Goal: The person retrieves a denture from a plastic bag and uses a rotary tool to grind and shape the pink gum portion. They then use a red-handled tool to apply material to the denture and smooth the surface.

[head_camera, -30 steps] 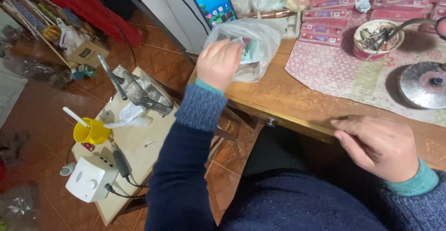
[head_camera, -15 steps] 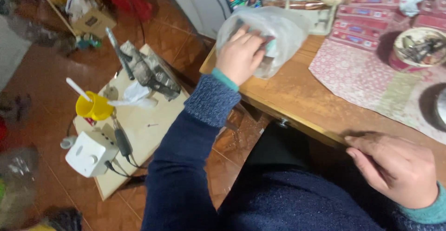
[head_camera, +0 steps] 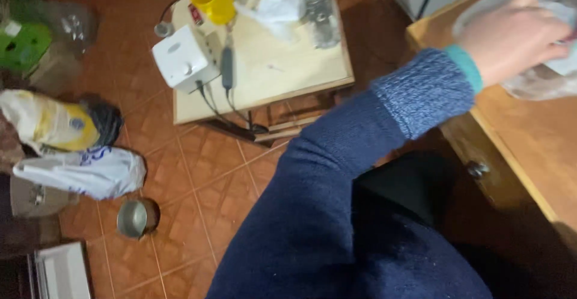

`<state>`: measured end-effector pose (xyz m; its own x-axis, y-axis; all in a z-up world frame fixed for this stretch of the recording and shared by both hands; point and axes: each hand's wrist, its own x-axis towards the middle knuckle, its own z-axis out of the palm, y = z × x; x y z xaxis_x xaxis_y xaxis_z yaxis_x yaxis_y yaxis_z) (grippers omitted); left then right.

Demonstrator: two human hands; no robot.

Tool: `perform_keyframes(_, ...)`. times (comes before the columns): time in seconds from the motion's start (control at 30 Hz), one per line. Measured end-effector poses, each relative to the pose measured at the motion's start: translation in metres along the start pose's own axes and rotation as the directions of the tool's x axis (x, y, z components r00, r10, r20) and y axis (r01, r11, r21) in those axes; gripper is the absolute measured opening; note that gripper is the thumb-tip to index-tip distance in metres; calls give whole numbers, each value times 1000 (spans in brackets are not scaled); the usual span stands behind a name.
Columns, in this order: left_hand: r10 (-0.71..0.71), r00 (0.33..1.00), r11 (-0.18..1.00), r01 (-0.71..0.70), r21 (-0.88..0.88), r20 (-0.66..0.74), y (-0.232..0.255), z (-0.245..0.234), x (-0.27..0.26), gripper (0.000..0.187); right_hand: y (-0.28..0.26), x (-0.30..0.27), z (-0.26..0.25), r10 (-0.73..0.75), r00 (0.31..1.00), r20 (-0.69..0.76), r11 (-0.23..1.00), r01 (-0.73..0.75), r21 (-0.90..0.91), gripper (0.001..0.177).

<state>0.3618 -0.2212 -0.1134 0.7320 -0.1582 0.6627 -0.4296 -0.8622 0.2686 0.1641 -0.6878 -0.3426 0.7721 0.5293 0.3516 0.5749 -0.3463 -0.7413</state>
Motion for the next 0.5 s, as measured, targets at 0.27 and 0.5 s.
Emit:
perform_keyframes(0.27, 30, 999, 937, -14, -349, 40, 9, -71, -20, 28, -125, 44, -2, 89, 996, -21, 992, -87, 94, 16)
perform_keyframes(0.5, 64, 958, 915, 55, -399, 279, 110, -230, -56, 24, -338, 174, -8, 343, 935, -95, 890, -291, 352, 47)
